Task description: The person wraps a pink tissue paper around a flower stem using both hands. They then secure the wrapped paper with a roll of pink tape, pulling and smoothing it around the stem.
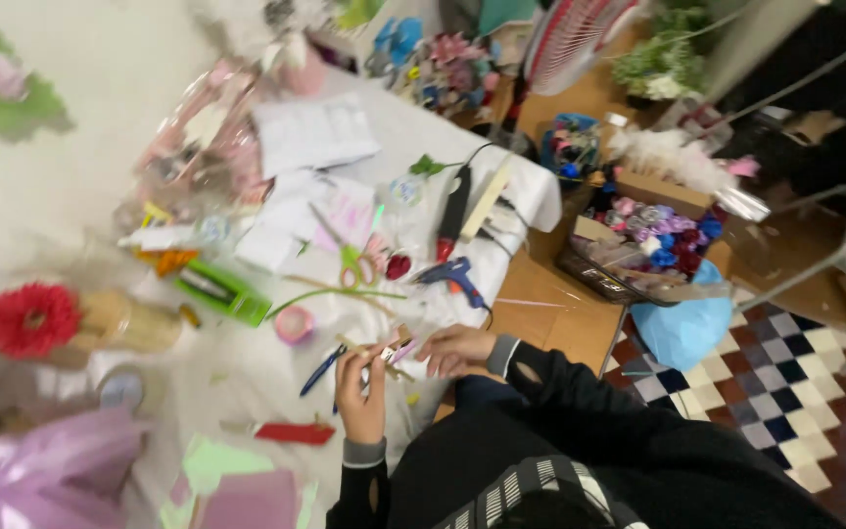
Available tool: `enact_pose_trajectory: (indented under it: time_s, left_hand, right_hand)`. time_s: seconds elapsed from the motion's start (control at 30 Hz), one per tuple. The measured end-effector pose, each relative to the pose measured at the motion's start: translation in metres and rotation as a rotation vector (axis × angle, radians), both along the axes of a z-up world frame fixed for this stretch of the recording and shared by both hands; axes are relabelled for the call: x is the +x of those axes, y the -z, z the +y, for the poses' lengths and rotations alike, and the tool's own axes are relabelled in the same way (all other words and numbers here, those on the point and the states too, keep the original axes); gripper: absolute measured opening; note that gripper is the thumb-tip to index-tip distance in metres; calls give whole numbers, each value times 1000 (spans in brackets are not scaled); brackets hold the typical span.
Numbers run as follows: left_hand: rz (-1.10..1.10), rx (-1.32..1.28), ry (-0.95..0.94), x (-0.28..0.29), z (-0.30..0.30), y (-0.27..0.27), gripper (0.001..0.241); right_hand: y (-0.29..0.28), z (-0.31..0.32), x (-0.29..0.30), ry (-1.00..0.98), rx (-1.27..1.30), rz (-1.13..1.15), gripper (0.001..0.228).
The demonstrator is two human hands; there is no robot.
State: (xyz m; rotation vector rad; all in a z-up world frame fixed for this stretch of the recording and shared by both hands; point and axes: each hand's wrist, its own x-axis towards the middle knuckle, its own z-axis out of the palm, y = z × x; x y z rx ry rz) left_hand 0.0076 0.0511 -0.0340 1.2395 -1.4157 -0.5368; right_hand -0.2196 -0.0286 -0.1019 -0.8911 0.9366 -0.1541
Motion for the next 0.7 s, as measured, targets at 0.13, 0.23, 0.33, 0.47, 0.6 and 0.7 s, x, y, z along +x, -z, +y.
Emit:
enact_pose_trajectory:
  time_s: [0.13, 0.23, 0.33, 0.47, 0.6, 0.7]
  left_hand:
    - [11, 91, 99, -22, -23, 12, 22]
    - [-8, 158, 198, -45, -36, 17, 21]
    - [35, 70, 339, -66, -46, 9, 21]
    - [93, 98, 445, -74, -50, 8, 22]
    - [222, 190, 519, -69, -52, 17, 26]
    - [272, 224, 548, -66, -49, 5, 24]
  right_hand:
    - [-17, 14, -8, 205, 259, -325, 47]
    - [26, 8, -17, 355, 344, -376, 42]
    - [61, -1, -29, 507, 511, -374, 38]
    - [48, -4, -43, 733, 300, -321, 14]
    - [73, -16, -53, 659, 115, -473, 17]
    - [-2, -19, -50, 564, 108, -433, 8]
